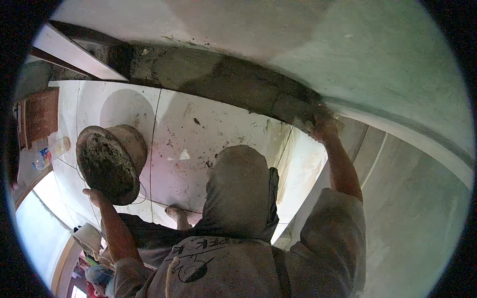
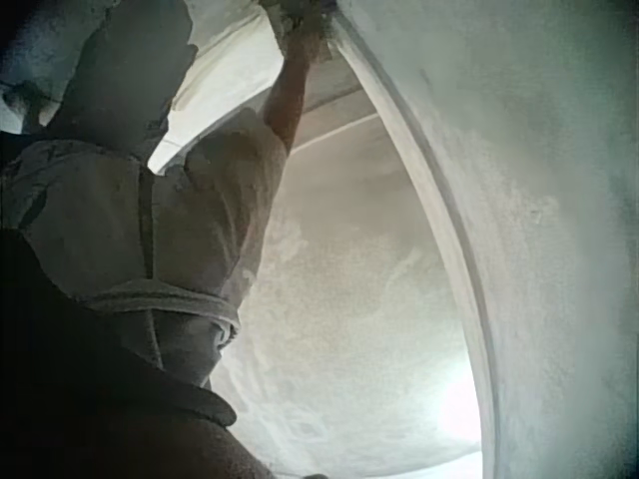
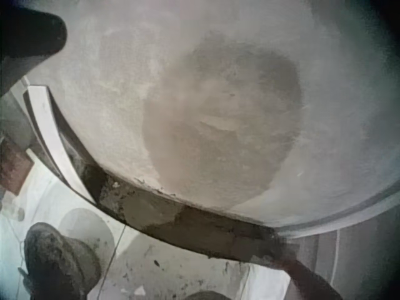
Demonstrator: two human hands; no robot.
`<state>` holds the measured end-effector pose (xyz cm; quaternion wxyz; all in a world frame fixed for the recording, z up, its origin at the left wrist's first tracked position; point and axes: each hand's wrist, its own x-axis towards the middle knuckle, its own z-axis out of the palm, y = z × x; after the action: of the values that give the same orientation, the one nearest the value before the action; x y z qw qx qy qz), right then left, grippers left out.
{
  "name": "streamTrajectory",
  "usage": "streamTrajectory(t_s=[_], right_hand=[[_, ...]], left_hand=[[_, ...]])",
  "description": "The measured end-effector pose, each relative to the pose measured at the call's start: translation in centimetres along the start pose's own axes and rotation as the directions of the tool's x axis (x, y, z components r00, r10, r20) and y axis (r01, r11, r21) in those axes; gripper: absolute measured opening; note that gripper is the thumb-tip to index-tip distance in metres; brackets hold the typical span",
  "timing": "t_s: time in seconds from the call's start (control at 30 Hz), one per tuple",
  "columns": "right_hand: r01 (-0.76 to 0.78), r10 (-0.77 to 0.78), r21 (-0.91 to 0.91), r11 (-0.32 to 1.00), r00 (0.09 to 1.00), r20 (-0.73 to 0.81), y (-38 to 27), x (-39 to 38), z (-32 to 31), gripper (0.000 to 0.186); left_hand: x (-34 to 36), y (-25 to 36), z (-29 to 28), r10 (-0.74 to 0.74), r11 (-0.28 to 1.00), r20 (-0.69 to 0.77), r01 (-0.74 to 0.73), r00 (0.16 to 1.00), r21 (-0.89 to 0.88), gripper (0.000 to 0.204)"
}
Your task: Applying mortar and laying tiles on a floor during a renovation.
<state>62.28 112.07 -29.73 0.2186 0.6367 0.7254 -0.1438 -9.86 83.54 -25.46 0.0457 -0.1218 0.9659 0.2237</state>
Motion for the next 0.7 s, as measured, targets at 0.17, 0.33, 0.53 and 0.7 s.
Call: streamTrajectory(t_s=[0.17,0.33,0.53,0.7], right_hand=[[0.061,-0.060,0.044,0.997,0.997,-0.042,0.4,-0.9,-3.2,0.050],[-0.010,0.012,-0.041,0.999,0.999,0.053,-6.8,0.4,-5.9,0.050],[0.207,-0.206,0.034,0.978,0.978,-0.026,-15.7,4.2,-6.0,0.048],[0.253,-0.252,-0.001,0.967,0.963,0.096,-19.5,5.9,-6.9,0.043]], left_hand=[[0.9,-0.5,0.0,0.032,0.998,0.004,-0.032,0.999,0.052,0.099],[0.4,-0.4,0.3,0.017,1.000,0.016,-0.016,1.000,-0.003,0.100],[0.5,-0.4,0.2,0.036,0.998,-0.017,-0.035,0.999,0.054,0.099],[1.1,-0.6,0.3,0.014,0.999,-0.021,-0.012,1.000,0.052,0.097]])
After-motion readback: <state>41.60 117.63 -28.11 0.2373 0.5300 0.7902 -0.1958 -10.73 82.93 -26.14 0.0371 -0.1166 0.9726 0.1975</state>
